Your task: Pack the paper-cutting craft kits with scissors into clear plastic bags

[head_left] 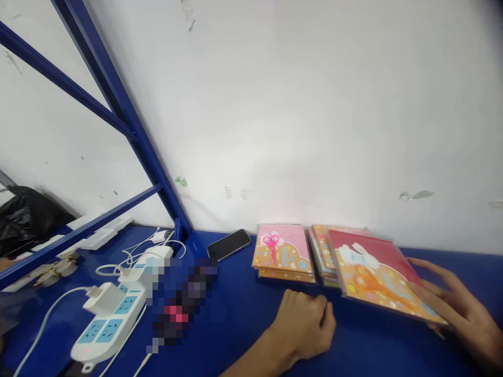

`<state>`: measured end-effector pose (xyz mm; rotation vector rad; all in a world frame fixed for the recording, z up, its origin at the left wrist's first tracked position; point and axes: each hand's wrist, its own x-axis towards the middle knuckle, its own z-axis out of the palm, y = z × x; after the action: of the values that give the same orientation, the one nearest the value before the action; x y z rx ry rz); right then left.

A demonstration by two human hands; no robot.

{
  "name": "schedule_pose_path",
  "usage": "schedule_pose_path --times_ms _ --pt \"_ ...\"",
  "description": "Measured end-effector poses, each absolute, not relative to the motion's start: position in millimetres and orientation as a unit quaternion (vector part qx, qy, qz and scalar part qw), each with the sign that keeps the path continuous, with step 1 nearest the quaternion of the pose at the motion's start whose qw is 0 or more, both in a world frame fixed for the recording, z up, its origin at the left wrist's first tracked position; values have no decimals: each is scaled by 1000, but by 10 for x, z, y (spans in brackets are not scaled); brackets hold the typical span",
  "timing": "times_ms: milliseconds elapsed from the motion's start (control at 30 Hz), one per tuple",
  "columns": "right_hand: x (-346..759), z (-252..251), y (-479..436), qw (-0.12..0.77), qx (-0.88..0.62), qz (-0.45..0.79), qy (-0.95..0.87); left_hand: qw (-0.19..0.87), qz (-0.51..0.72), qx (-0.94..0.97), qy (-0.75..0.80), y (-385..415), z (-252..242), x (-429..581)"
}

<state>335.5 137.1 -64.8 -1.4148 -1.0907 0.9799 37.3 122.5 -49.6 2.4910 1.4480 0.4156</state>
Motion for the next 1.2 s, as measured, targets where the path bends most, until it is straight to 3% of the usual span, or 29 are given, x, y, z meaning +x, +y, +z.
schedule_pose_path --times_ms 200,400,633,733,867,1067,1200 --pt "3300 -427 1372 576 -532 488 -383 115 168 850 485 1243 -514 372" --pt "3553 -392 1419 530 -502 599 -329 118 177 852 478 1247 -564 383" --pt "3726 -331 1404 501 -486 648 -304 186 218 849 444 1294 -594 335" --pt "3703 -234 1325 497 -465 662 -314 261 276 818 433 1260 -575 308" --pt "3569 -171 1184 454 -429 696 -354 446 390 702 396 1135 -488 330" --pt "3375 -252 1094 412 -394 702 -427 642 359 570 365 1028 -375 487" --pt "3378 -204 1079 419 -443 666 -430 684 409 494 348 1024 -316 550"
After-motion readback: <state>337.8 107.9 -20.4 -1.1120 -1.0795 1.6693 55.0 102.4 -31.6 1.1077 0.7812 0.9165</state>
